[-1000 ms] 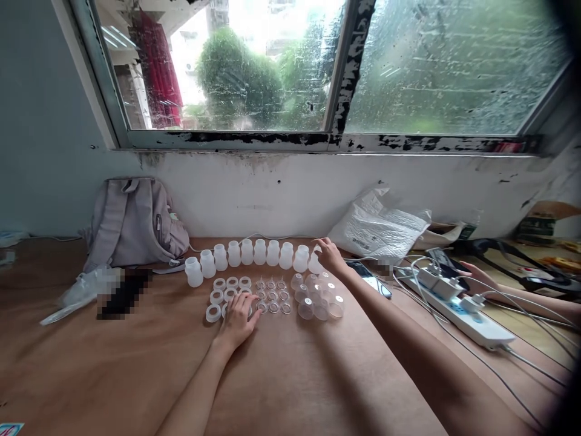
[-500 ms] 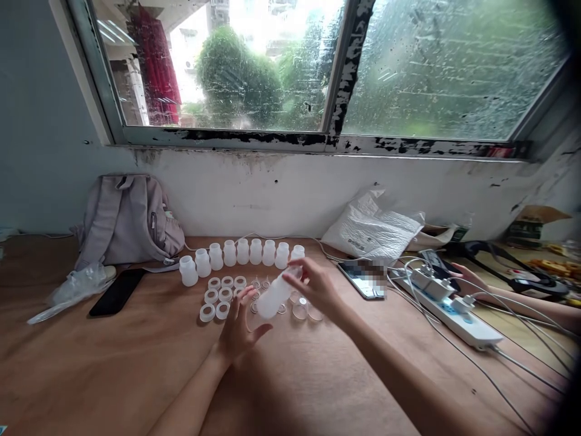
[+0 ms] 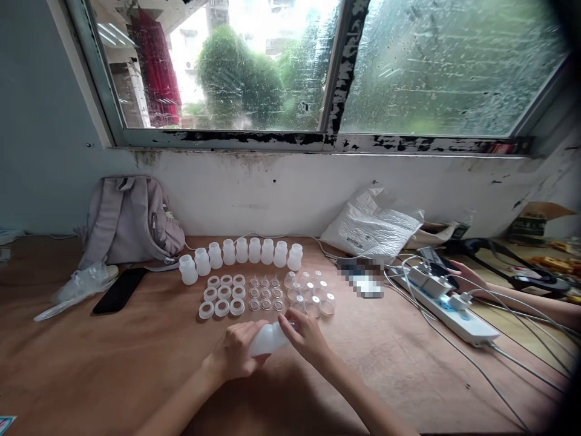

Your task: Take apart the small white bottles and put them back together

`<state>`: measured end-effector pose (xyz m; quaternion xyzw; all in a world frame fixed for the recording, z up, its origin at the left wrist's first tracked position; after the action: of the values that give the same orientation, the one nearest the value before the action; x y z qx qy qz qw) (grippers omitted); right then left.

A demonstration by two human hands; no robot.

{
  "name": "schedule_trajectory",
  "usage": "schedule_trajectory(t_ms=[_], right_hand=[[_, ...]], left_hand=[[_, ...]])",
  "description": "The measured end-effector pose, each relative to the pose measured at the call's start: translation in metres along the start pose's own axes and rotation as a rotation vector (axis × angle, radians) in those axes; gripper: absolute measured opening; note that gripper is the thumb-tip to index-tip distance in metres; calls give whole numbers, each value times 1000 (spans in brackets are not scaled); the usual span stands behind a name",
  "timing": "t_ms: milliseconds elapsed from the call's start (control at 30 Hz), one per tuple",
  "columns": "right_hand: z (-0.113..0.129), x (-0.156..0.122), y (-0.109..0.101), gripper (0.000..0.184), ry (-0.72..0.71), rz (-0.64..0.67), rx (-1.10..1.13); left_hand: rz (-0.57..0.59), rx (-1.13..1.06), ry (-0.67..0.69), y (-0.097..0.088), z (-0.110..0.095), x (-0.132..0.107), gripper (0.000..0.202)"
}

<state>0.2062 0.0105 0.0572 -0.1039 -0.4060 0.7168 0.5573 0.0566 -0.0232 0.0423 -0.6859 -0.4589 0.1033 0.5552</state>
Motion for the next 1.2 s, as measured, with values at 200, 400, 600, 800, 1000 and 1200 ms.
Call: schedule_trajectory(t_ms=[200,400,600,800,1000,1200], right_hand=[[7,-13,6,32,-80,64,88],[21,-25,1,27,-175,118,170],[27,-38,-10,27,-192,88,180],[28,-51,-25,27,-147,56,177],[27,-50,-32,30,-91,2,208],[22,-42,-31,31,-45,-21,201]], left_hand=[[114,30,-36,-14,-22,-17,46],[130,104,12,-33,-44,-23,46],[201,133,-8,-40,-57,-20,47],[247,132,14,-43,-71,-16,51],[212,91,-32,-44,-76,-12,46],[94,272,-9,-33,-74,-15,53]])
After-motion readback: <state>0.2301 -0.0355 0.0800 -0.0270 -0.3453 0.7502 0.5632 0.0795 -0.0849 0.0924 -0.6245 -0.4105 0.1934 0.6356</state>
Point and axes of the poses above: each hand's wrist, its own x-axis towards the middle knuckle, its own y-axis out of the palm, z = x × y, the point moved 5 cm from there along x, towards the middle knuckle, and after that the axes turned 6 degrees about z, right-handed, at the moved point
